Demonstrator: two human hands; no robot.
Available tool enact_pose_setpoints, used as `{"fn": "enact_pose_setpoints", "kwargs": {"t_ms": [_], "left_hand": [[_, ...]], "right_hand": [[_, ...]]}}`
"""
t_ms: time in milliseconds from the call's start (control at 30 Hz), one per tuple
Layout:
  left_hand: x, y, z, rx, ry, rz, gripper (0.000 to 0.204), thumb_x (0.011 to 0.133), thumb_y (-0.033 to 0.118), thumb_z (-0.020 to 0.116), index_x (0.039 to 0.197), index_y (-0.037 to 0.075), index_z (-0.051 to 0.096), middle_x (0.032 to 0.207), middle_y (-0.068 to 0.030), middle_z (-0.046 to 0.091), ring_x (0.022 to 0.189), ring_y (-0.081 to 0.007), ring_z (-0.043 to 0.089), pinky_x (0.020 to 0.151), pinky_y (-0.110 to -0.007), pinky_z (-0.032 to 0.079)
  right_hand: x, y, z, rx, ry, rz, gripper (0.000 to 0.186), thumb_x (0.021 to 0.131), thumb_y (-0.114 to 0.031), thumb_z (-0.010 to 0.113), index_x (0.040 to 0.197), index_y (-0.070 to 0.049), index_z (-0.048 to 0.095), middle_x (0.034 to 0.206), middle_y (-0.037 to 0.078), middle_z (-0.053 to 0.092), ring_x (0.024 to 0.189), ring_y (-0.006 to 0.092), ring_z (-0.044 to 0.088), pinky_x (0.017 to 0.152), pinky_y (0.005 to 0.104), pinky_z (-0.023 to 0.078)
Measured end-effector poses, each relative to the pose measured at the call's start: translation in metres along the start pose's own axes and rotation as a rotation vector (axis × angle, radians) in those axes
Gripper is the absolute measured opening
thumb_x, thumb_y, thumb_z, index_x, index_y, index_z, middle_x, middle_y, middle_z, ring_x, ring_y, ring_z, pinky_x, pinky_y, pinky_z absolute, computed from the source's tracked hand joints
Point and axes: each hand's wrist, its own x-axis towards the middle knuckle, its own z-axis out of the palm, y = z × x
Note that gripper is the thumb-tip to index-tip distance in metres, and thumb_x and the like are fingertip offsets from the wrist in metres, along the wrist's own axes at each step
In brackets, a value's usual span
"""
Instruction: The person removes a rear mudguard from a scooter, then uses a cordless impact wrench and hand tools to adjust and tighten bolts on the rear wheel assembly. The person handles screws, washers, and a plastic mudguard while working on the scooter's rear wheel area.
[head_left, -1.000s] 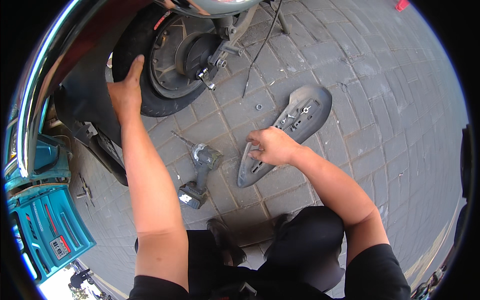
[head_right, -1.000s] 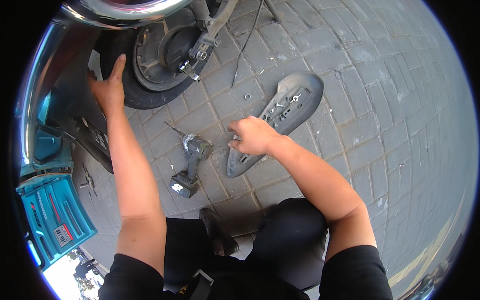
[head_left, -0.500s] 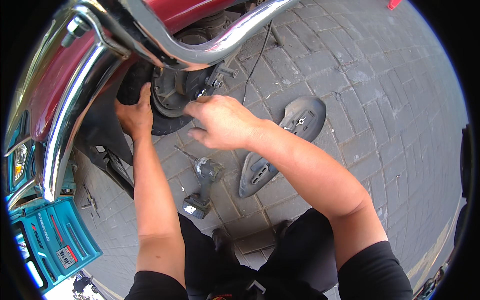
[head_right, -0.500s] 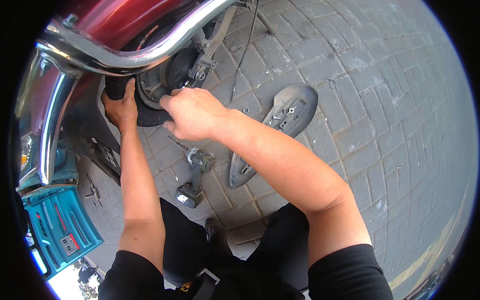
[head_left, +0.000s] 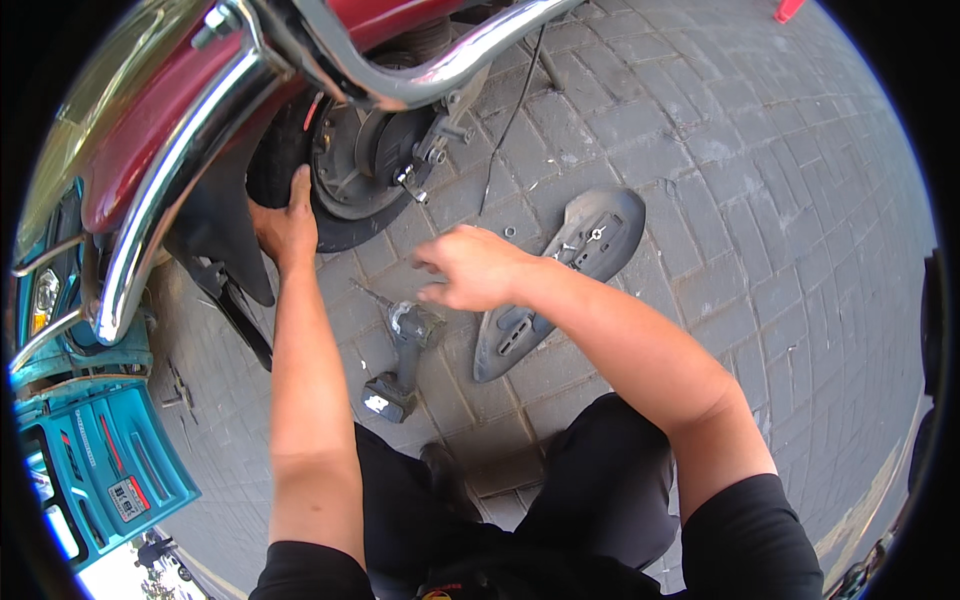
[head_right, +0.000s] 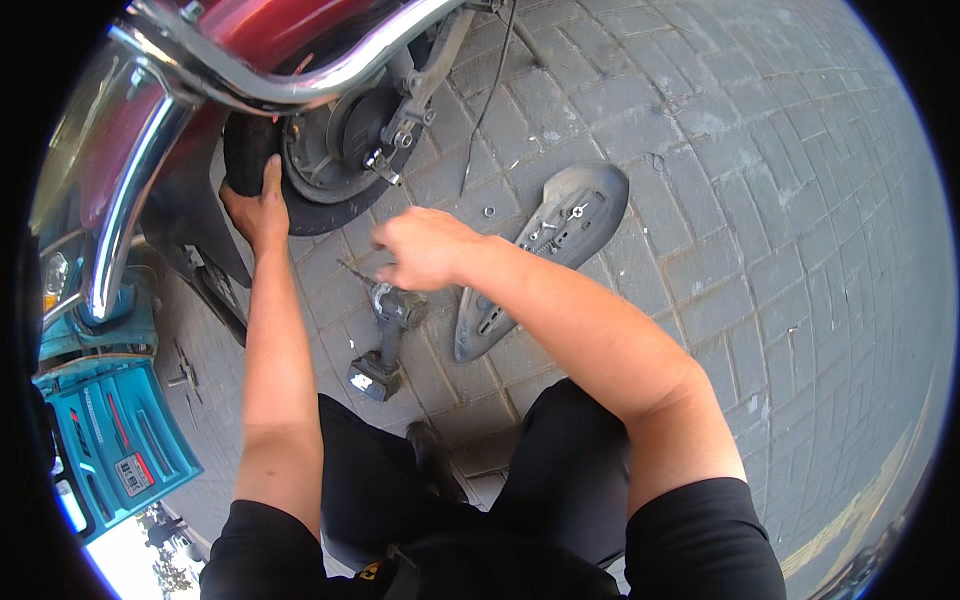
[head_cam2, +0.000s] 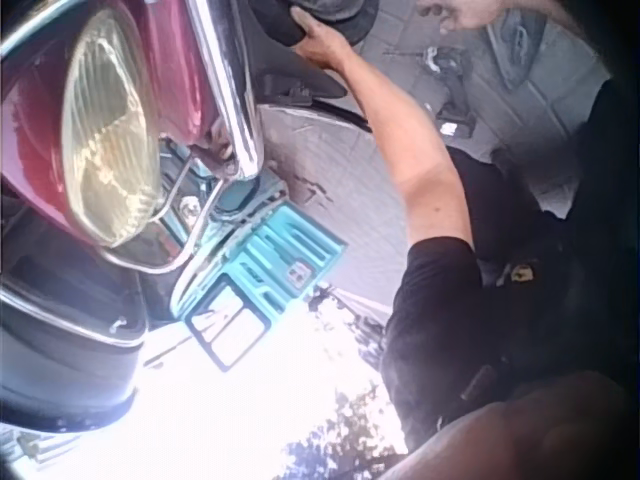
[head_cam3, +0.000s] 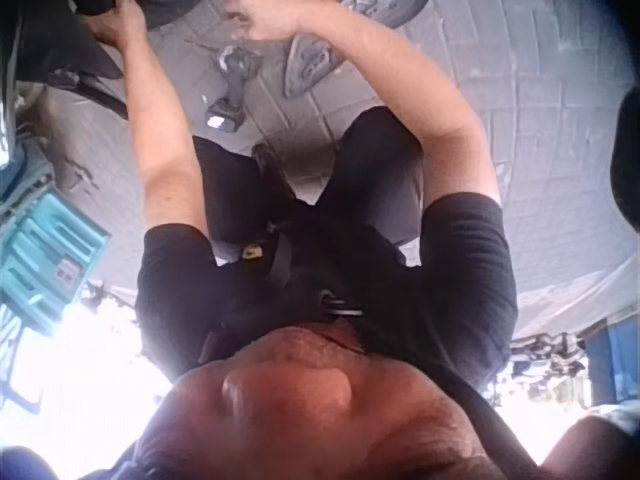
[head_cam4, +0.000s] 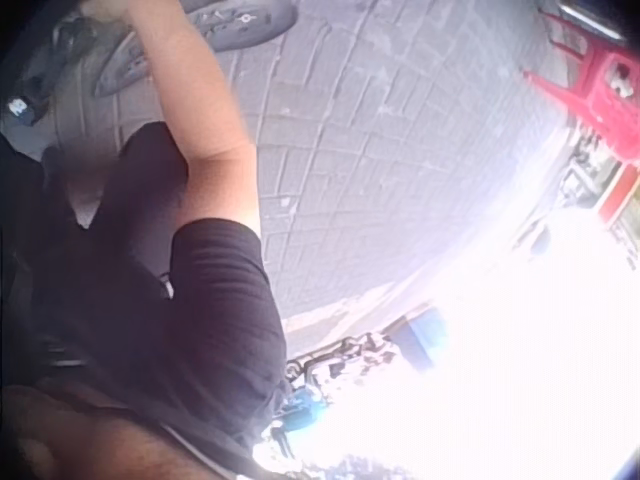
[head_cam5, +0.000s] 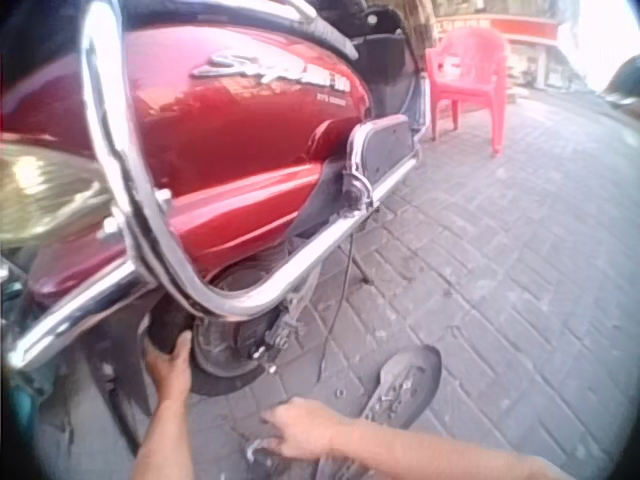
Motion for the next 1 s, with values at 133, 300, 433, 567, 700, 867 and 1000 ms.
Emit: {"fn": "enact_pose_setpoints", "kwargs": {"t_ms": [133, 300, 433, 567, 700, 867, 1000], "left_hand": [[-0.006, 0.005, -0.006, 0.067, -0.008, -0.055, 0.106, 0.073, 0.054, 0.081, 0.142, -0.011, 0.034, 0.145, -0.0309, 0.038, 0.131, -0.04, 0.046, 0.108, -0.044, 0.039], [-0.078, 0.017, -0.009, -0.179, 0.113, -0.744, 0.084, 0.081, 0.044, 0.076, 0.138, -0.008, 0.043, 0.143, -0.0286, 0.044, 0.132, -0.0372, 0.045, 0.11, -0.044, 0.035], [-0.147, -0.007, -0.005, -0.191, -0.336, -1.13, 0.049, 0.084, 0.031, 0.074, 0.111, -0.008, 0.059, 0.112, -0.021, 0.061, 0.105, -0.0298, 0.059, 0.092, -0.043, 0.046], [-0.191, -0.014, 0.002, -0.14, -0.337, -1.222, 0.038, 0.085, 0.029, 0.073, 0.097, -0.004, 0.059, 0.095, -0.014, 0.063, 0.085, -0.0229, 0.058, 0.077, -0.04, 0.048], [-0.183, 0.016, 0.02, -0.441, -0.27, -1.289, 0.033, 0.087, 0.026, 0.072, 0.099, -0.002, 0.059, 0.091, -0.011, 0.063, 0.082, -0.0189, 0.057, 0.066, -0.034, 0.046], [-0.13, 0.057, 0.055, -0.611, -0.269, -1.096, 0.032, 0.088, 0.023, 0.07, 0.106, -0.001, 0.061, 0.097, -0.0116, 0.065, 0.087, -0.0202, 0.062, 0.065, -0.033, 0.047], [-0.12, 0.085, 0.059, -0.777, -0.402, -1.183, 0.041, 0.09, 0.023, 0.067, 0.123, 0.0, 0.057, 0.121, -0.0152, 0.061, 0.107, -0.029, 0.059, 0.086, -0.044, 0.049]], "right_hand": [[-0.057, 0.04, 0.007, -0.04, -0.181, 0.184, 0.044, 0.082, -0.028, 0.074, 0.114, 0.0, 0.065, 0.1, 0.017, 0.072, 0.097, 0.0356, 0.068, 0.086, 0.043, 0.053], [-0.09, 0.059, 0.005, 0.034, -0.195, 0.423, 0.046, 0.084, -0.031, 0.072, 0.12, -0.003, 0.066, 0.118, 0.021, 0.067, 0.114, 0.0358, 0.062, 0.098, 0.041, 0.048], [-0.086, 0.057, 0.01, -0.004, -0.292, 0.391, 0.047, 0.084, -0.031, 0.071, 0.12, -0.003, 0.066, 0.118, 0.021, 0.067, 0.115, 0.0358, 0.061, 0.098, 0.0412, 0.048], [-0.064, 0.058, 0.006, -0.075, -0.296, 0.387, 0.048, 0.083, -0.034, 0.071, 0.12, -0.003, 0.066, 0.118, 0.02, 0.067, 0.114, 0.0357, 0.062, 0.096, 0.0417, 0.05], [-0.035, 0.06, -0.022, -0.15, -0.12, 0.408, 0.047, 0.083, -0.033, 0.071, 0.118, -0.002, 0.066, 0.111, 0.02, 0.069, 0.11, 0.0356, 0.064, 0.095, 0.041, 0.05], [-0.02, 0.047, -0.048, -0.247, 0.009, 0.422, 0.045, 0.083, -0.031, 0.072, 0.116, -0.001, 0.066, 0.104, 0.02, 0.071, 0.104, 0.0352, 0.067, 0.091, 0.0413, 0.052], [-0.021, 0.035, -0.065, -0.35, -0.026, 0.532, 0.039, 0.081, -0.027, 0.068, 0.111, -0.001, 0.069, 0.108, 0.021, 0.07, 0.106, 0.0357, 0.066, 0.091, 0.0421, 0.052]]}}
